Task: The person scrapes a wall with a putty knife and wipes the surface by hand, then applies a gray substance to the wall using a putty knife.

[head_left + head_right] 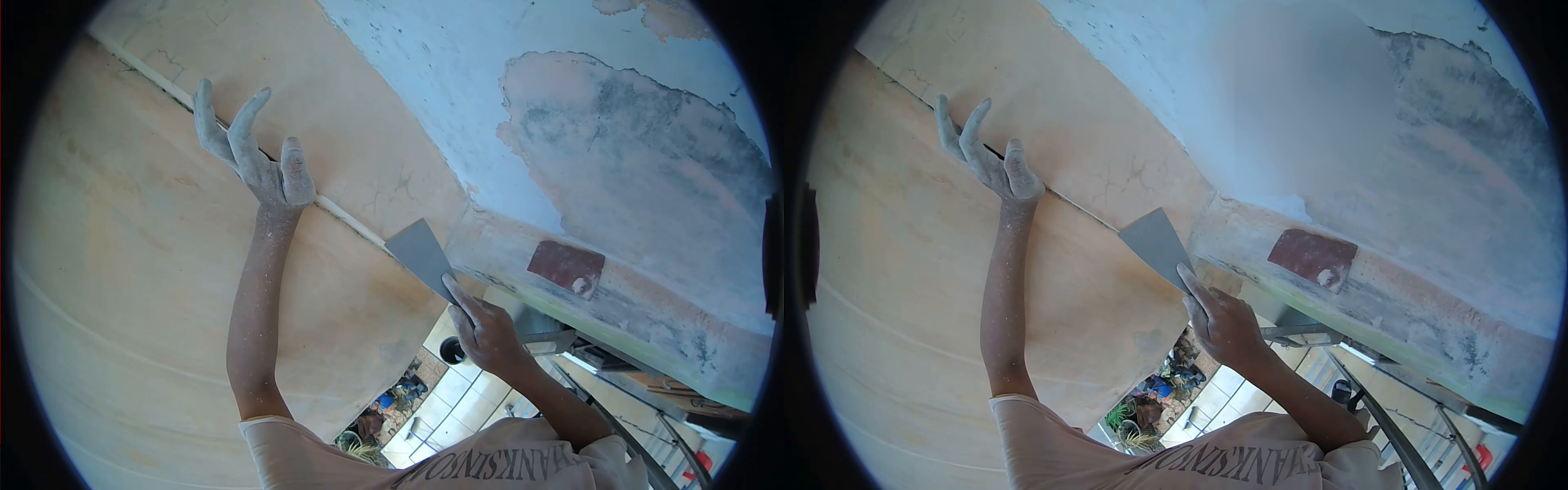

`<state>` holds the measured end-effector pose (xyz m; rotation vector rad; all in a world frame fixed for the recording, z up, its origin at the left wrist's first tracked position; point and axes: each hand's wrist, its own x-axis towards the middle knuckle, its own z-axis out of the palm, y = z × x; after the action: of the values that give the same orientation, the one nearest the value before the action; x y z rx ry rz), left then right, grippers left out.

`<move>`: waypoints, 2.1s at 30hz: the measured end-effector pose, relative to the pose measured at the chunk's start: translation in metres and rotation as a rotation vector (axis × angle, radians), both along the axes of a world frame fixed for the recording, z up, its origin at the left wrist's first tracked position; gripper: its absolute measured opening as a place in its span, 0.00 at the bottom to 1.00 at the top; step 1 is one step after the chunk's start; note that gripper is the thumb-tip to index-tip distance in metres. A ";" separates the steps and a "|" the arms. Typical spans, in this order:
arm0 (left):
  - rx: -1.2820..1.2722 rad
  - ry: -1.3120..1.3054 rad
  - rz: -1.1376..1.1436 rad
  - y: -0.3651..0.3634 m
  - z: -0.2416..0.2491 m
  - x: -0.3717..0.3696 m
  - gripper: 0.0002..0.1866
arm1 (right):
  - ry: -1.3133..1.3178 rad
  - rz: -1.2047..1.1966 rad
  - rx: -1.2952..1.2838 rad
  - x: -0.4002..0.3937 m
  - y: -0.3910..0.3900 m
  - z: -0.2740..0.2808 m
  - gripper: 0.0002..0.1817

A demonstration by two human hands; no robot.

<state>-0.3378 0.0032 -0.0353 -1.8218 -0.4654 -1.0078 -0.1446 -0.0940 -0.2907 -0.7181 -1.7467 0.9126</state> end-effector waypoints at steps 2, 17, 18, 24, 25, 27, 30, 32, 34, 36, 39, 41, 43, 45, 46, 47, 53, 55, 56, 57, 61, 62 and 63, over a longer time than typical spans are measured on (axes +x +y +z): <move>0.016 0.021 0.010 0.001 0.000 0.000 0.23 | -0.093 0.022 -0.049 0.001 -0.001 0.005 0.23; 0.070 0.223 0.193 -0.003 0.005 -0.005 0.17 | -0.016 0.162 -0.151 -0.005 0.001 0.025 0.24; 0.071 0.235 0.189 -0.002 0.006 -0.008 0.17 | -0.001 0.137 -0.104 -0.006 0.002 0.023 0.25; 0.150 0.264 0.290 -0.003 0.005 -0.007 0.17 | 0.064 0.034 0.053 0.000 0.005 0.019 0.28; 0.144 0.269 0.310 -0.005 0.005 -0.007 0.17 | 0.087 0.013 0.085 -0.001 0.007 0.017 0.29; 0.150 0.251 0.314 -0.005 0.004 -0.004 0.18 | 0.068 0.025 0.081 -0.002 0.008 0.016 0.29; 0.154 0.234 0.305 -0.004 0.002 -0.003 0.18 | -0.036 0.102 -0.032 0.000 0.004 0.026 0.28; 0.162 0.237 0.314 -0.004 0.003 -0.004 0.19 | -0.069 0.137 -0.110 0.001 0.001 0.029 0.26; 0.165 0.254 0.343 -0.005 0.005 -0.006 0.19 | -0.049 0.122 -0.086 -0.002 -0.003 0.023 0.25; 0.131 0.274 0.349 -0.007 0.007 -0.009 0.19 | -0.040 0.113 -0.074 -0.004 -0.006 0.019 0.25; 0.099 0.274 0.338 -0.007 0.006 -0.008 0.20 | -0.029 0.106 -0.073 -0.005 -0.006 0.019 0.25; 0.102 0.257 0.341 -0.006 0.005 -0.007 0.20 | 0.000 0.094 -0.072 -0.009 0.003 0.026 0.25; 0.112 0.233 0.366 -0.007 0.003 -0.008 0.20 | 0.011 0.084 -0.075 -0.015 0.005 0.026 0.26; 0.098 0.226 0.355 -0.007 0.002 -0.005 0.20 | 0.018 0.083 -0.067 -0.016 0.004 0.024 0.26; 0.097 0.220 0.355 -0.008 0.002 -0.004 0.20 | 0.016 0.097 -0.057 -0.013 0.002 0.021 0.26; 0.103 0.218 0.350 -0.008 0.002 -0.005 0.20 | 0.014 0.112 -0.050 -0.011 0.000 0.019 0.26; 0.112 0.230 0.324 -0.004 0.003 -0.006 0.21 | 0.003 0.104 -0.054 -0.009 -0.009 0.011 0.27; 0.107 0.225 0.324 -0.004 0.003 -0.008 0.21 | 0.035 0.065 -0.037 -0.016 0.004 0.017 0.27; 0.097 0.222 0.327 -0.006 0.001 -0.009 0.21 | 0.052 0.054 -0.041 -0.019 0.005 0.018 0.27; 0.086 0.221 0.328 -0.006 0.000 -0.009 0.21 | 0.033 0.084 -0.060 -0.018 0.000 0.015 0.27; 0.109 0.196 0.300 -0.003 -0.001 -0.005 0.22 | 0.038 0.106 -0.063 -0.019 0.001 0.016 0.26; 0.097 0.209 0.283 -0.004 -0.001 -0.006 0.21 | 0.060 0.099 -0.067 -0.020 0.003 0.017 0.26; 0.084 0.221 0.262 -0.003 0.000 -0.007 0.19 | 0.081 0.087 -0.073 -0.021 0.003 0.017 0.26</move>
<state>-0.3450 -0.0002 -0.0350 -1.7206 -0.5023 -0.6302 -0.1656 -0.0910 -0.2732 -0.6476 -1.6912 1.0555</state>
